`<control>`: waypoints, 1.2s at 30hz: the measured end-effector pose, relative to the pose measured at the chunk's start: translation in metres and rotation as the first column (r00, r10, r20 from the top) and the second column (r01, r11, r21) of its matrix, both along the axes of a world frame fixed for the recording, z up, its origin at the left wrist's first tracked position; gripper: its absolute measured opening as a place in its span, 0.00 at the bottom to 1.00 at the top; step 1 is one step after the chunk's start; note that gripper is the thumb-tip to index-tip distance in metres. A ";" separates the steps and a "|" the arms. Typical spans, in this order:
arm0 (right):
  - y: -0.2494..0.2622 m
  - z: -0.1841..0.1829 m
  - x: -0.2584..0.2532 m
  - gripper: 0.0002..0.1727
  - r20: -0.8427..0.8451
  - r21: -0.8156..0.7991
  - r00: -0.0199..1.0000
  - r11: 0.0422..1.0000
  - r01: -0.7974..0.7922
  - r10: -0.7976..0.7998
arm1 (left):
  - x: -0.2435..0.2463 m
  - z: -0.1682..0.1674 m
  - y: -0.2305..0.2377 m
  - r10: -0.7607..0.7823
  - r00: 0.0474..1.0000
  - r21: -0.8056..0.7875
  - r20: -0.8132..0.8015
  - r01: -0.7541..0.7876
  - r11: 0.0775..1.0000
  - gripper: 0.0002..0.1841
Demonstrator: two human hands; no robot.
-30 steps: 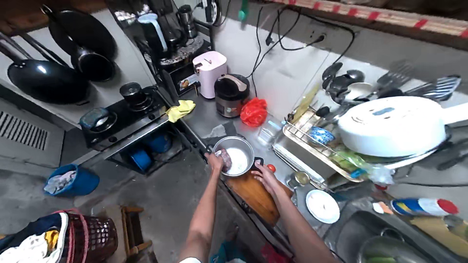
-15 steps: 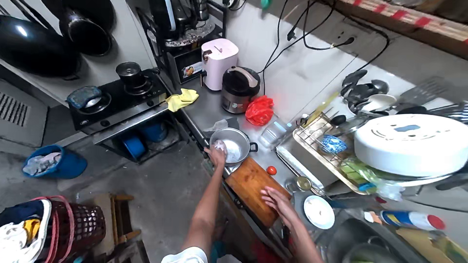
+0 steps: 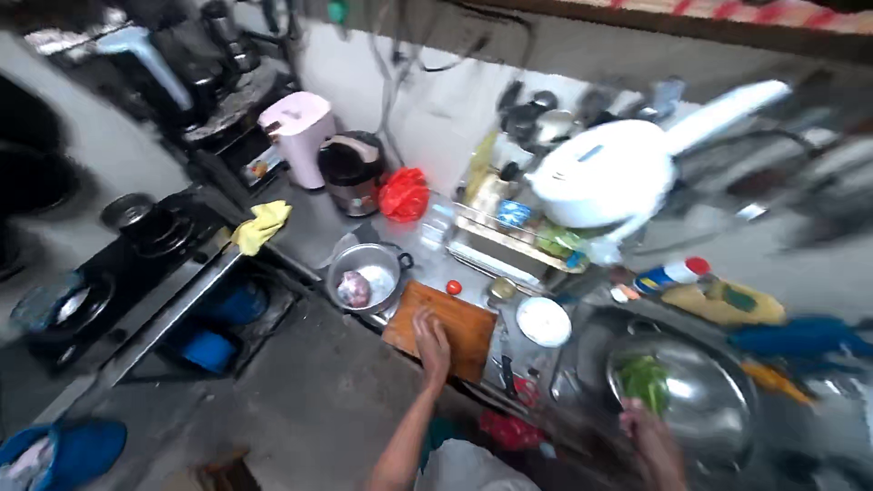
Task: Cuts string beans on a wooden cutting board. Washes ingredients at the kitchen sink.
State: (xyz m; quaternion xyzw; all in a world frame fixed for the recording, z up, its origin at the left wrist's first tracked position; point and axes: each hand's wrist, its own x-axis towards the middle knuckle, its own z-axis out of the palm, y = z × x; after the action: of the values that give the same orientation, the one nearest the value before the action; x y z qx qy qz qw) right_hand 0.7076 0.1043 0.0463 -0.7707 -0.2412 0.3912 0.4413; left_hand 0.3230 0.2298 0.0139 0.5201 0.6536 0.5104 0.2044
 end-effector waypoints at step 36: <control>0.035 -0.090 0.444 0.35 0.107 0.213 0.994 0.976 -0.038 0.015 | 0.644 -0.176 -0.049 -0.541 0.834 -0.889 -0.109 0.162 0.428 0.50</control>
State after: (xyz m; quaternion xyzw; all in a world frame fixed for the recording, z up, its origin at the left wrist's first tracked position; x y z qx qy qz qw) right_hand 1.1516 0.1396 -0.0438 -0.7346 -0.3153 0.3277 0.5036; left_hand 0.9672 0.1810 -0.1625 0.5660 0.7162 -0.0447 0.4057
